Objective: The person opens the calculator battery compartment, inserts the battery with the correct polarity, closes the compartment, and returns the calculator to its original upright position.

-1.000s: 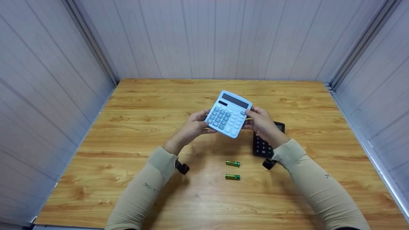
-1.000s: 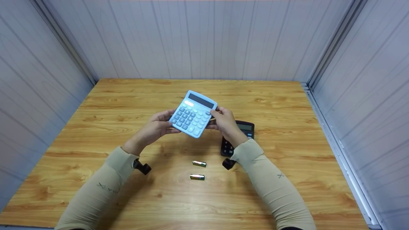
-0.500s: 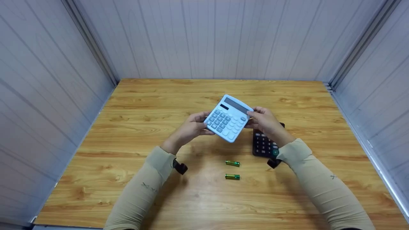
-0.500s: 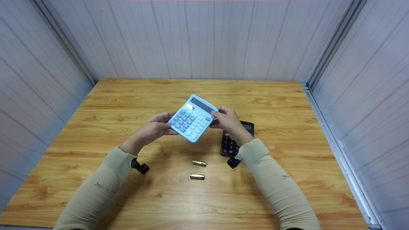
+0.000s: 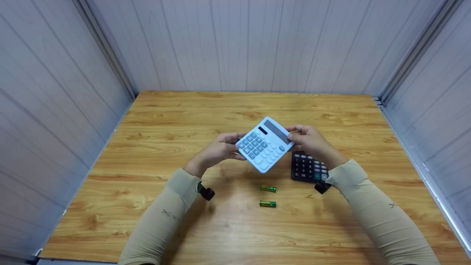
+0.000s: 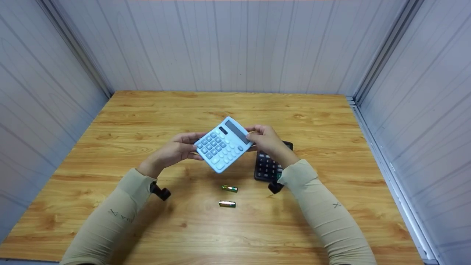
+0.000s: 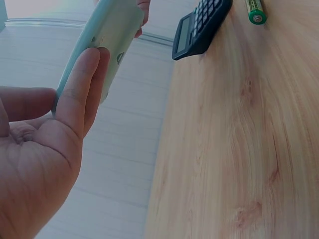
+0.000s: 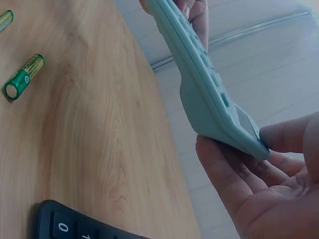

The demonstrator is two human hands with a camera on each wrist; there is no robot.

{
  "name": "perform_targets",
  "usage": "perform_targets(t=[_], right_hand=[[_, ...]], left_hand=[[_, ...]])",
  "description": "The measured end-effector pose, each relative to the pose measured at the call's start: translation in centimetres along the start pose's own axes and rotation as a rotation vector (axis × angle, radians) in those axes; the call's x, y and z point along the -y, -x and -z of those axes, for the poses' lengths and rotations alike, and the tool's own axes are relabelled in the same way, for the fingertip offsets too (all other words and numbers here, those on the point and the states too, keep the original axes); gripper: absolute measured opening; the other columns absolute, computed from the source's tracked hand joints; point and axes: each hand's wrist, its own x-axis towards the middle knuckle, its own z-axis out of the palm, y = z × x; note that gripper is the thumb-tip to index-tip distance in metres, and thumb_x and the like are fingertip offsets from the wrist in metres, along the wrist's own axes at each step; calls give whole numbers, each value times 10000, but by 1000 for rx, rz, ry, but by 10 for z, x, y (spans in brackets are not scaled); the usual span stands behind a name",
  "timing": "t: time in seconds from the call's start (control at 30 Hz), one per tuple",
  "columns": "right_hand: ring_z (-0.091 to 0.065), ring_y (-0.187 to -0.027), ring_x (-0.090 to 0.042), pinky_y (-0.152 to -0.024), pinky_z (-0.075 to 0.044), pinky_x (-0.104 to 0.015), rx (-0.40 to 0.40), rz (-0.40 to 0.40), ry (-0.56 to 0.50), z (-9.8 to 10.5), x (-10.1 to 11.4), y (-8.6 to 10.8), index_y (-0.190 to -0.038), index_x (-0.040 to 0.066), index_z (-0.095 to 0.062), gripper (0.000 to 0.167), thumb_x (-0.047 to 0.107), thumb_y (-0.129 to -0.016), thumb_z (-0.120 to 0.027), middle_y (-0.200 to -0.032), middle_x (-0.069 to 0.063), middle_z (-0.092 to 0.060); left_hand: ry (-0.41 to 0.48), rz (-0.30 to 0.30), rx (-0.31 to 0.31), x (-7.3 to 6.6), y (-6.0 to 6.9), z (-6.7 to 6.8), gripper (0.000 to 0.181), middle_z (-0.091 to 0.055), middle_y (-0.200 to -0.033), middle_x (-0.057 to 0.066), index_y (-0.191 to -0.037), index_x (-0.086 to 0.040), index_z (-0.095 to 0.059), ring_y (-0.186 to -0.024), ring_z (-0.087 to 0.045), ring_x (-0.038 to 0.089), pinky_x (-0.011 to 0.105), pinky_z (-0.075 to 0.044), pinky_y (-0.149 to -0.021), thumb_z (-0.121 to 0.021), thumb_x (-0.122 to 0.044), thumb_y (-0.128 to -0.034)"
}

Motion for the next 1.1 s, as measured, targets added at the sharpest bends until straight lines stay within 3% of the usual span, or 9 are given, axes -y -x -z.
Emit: perform_targets(t=[0.23, 0.4, 0.6, 0.73, 0.9, 1.1], right_hand=[[-789, -994, -146, -917, -677, -381, 4, 5, 31, 2, 2, 5, -1497, -97, -555, 394, 23, -1123, -522, -1131, -34, -786], [-794, -983, -159, -952, -668, -437, -25, -16, 66, 3, 5, 7, -1483, -81, -580, 378, 36, -1130, -519, -1188, -97, -777], [-796, -957, -150, -935, -671, -378, -38, -43, 79, 7, 7, 7, -1477, -94, -576, 378, 43, -1130, -518, -1214, -127, -771], [-798, -922, -145, -874, -679, -325, -36, -37, 83, 11, 6, 6, -1462, -114, -580, 380, 35, -1118, -523, -1140, -84, -792], [-795, -889, -138, -834, -681, -304, -47, -63, 79, 14, 7, 5, -1438, -130, -590, 377, 40, -1107, -527, -1040, -22, -798], [-774, -780, -109, -690, -661, -246, -84, -57, 65, 12, 6, 4, -1385, -181, -612, 398, 15, -1050, -521, -969, -30, -797]], left_hand=[[7, 11, 9, 1, -1, -1, 588, -631, -1456, 252, -1624, 72, -403, -1128, -729, 195, 338, -657, -926, -388, 93, -1036], [15, 17, -10, 0, -3, -4, 587, -641, -1452, 253, -1619, 79, -405, -1104, -737, 199, 324, -655, -910, -401, 81, -1032], [-22, 4, -49, -1, -4, -6, 558, -564, -1545, 279, -1619, 84, -394, -1122, -718, 207, 369, -657, -946, -461, 12, -1069], [-154, -64, -54, 1, -3, -7, 622, -460, -1669, 237, -1639, 56, -387, -1261, -668, 252, 409, -623, -1050, -569, -8, -1048], [-365, -166, -46, 4, -1, -12, 745, -430, -1699, 219, -1641, 0, -428, -1447, -545, 361, 503, -531, -1182, -760, -33, -975], [-597, -250, -95, 7, -1, -20, 781, -493, -1637, 195, -1605, -51, -509, -1470, -533, 339, 503, -524, -1191, -876, -96, -917]])
